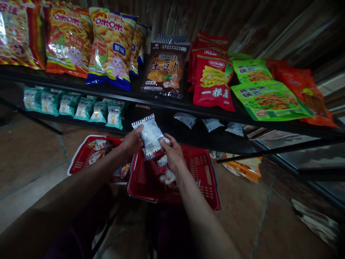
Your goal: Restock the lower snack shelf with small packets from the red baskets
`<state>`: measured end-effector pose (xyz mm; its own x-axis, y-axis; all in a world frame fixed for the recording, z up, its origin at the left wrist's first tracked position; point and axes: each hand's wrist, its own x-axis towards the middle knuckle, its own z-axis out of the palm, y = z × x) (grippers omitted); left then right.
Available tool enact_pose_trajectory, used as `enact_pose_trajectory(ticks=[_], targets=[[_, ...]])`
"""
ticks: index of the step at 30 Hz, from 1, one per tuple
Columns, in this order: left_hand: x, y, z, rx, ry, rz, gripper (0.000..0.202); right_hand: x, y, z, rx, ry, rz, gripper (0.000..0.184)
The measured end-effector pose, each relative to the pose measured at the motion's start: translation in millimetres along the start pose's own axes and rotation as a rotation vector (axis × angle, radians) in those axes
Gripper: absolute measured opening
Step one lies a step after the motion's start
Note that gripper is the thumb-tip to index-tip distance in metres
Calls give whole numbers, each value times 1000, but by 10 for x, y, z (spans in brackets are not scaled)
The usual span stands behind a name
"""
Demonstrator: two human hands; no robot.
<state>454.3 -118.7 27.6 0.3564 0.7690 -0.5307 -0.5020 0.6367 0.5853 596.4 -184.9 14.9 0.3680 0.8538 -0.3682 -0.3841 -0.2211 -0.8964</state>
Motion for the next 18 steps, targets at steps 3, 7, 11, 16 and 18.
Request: enact_pose_trajectory(ticks=[3, 7, 11, 16, 18], targets=[[35, -22, -3, -79, 66, -20, 34, -10, 19, 17, 84, -7, 65, 37], [41, 2, -6, -126, 47, -3, 38, -7, 14, 4, 84, -33, 80, 33], [13, 53, -20, -103, 70, 31, 32, 3, 16, -5, 84, -47, 60, 31], [-37, 131, -30, 3, 148, 115, 18, 1, 14, -36, 27, -90, 51, 24], [-65, 161, -48, 110, 161, 161, 11, 7, -19, -59, 30, -75, 78, 31]])
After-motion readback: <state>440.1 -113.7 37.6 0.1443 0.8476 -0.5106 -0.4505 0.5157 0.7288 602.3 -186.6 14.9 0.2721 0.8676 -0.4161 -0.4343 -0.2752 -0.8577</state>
